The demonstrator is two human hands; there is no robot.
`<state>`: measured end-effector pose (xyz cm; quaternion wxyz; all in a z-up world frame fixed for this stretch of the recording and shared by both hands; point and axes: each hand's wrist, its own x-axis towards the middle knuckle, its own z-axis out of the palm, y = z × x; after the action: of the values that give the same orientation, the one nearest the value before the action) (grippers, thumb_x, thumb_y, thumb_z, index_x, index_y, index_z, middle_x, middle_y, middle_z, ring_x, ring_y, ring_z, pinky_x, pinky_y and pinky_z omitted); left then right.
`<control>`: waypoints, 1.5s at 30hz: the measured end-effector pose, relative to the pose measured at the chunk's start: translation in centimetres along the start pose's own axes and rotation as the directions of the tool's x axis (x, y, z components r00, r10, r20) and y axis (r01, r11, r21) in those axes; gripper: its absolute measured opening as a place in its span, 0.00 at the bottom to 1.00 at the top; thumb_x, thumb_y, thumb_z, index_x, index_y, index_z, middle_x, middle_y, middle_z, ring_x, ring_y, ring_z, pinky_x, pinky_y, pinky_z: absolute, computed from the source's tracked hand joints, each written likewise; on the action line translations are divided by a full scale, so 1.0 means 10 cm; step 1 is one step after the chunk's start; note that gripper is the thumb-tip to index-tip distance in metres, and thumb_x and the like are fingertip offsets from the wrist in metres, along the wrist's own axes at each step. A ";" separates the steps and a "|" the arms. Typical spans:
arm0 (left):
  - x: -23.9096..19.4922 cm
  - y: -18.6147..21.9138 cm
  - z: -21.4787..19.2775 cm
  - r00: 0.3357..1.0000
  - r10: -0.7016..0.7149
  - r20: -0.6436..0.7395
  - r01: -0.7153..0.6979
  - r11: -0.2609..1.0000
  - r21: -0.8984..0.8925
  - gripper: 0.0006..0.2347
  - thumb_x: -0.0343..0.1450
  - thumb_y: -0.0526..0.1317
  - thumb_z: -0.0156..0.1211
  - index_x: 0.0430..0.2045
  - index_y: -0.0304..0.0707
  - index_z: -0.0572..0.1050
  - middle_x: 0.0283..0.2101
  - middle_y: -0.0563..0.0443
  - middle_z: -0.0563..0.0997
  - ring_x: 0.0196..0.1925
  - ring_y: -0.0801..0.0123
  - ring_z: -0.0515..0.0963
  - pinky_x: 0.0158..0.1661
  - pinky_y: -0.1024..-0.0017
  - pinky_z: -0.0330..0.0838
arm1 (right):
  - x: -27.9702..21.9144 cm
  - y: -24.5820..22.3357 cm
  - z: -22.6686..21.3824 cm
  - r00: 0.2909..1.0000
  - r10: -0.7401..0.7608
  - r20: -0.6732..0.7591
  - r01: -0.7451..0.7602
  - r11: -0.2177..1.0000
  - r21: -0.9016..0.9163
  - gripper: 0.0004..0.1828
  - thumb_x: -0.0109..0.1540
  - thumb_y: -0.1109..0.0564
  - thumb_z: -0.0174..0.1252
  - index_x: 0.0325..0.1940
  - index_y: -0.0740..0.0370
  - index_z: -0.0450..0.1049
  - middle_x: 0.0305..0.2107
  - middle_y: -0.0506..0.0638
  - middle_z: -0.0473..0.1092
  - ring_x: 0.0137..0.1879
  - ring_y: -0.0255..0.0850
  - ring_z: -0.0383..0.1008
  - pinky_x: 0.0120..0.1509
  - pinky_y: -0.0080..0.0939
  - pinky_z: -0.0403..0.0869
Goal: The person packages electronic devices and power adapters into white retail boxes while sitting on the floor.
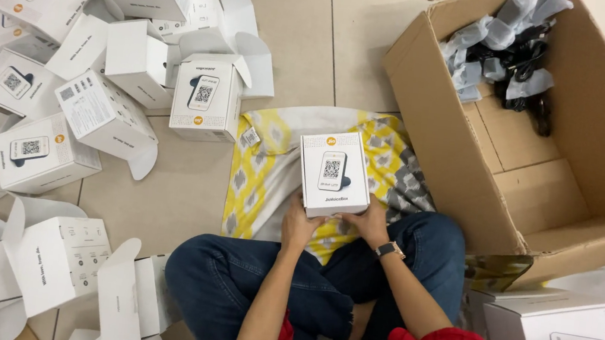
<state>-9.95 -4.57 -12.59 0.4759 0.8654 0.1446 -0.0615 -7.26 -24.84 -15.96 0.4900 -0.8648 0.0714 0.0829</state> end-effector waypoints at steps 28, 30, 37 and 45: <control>-0.76 2.37 0.23 0.716 0.669 0.200 -0.228 0.494 -0.839 0.36 0.69 0.53 0.69 0.63 0.30 0.57 0.59 0.41 0.71 0.62 0.63 0.72 0.62 0.67 0.68 | -1.76 -1.44 -1.90 0.665 -0.069 -0.743 0.496 0.785 0.371 0.27 0.74 0.50 0.45 0.75 0.68 0.62 0.61 0.57 0.69 0.66 0.42 0.68 0.71 0.42 0.66; -1.01 2.65 0.57 0.576 0.765 0.288 -0.154 0.447 -0.881 0.35 0.69 0.52 0.69 0.64 0.30 0.59 0.57 0.45 0.71 0.61 0.65 0.71 0.62 0.68 0.66 | -2.18 -1.52 -2.11 0.303 -0.137 -0.943 0.440 0.898 0.011 0.30 0.74 0.57 0.50 0.80 0.63 0.54 0.74 0.57 0.54 0.79 0.47 0.50 0.83 0.47 0.52; -1.65 2.55 1.56 0.325 0.640 0.697 -0.071 0.751 -0.656 0.36 0.65 0.57 0.69 0.61 0.27 0.66 0.57 0.38 0.77 0.58 0.61 0.76 0.58 0.67 0.70 | -2.87 -1.24 -2.26 0.082 -0.393 -0.916 0.161 0.912 -0.377 0.23 0.69 0.57 0.55 0.69 0.50 0.65 0.79 0.47 0.52 0.86 0.44 0.41 0.91 0.61 0.36; -1.61 1.93 1.70 0.358 0.656 0.664 -0.469 0.742 -0.480 0.27 0.77 0.57 0.53 0.61 0.32 0.72 0.58 0.33 0.79 0.60 0.48 0.79 0.56 0.62 0.72 | -2.54 -0.87 -2.29 0.469 -0.103 -0.877 -0.179 0.961 -0.209 0.40 0.62 0.49 0.64 0.75 0.62 0.59 0.78 0.60 0.40 0.84 0.57 0.28 0.79 0.66 0.21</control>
<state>-18.82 -31.68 -2.30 0.5656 0.6798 -0.3872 -0.2608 -28.58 -39.02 8.32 0.2574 -0.8397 0.3209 -0.3545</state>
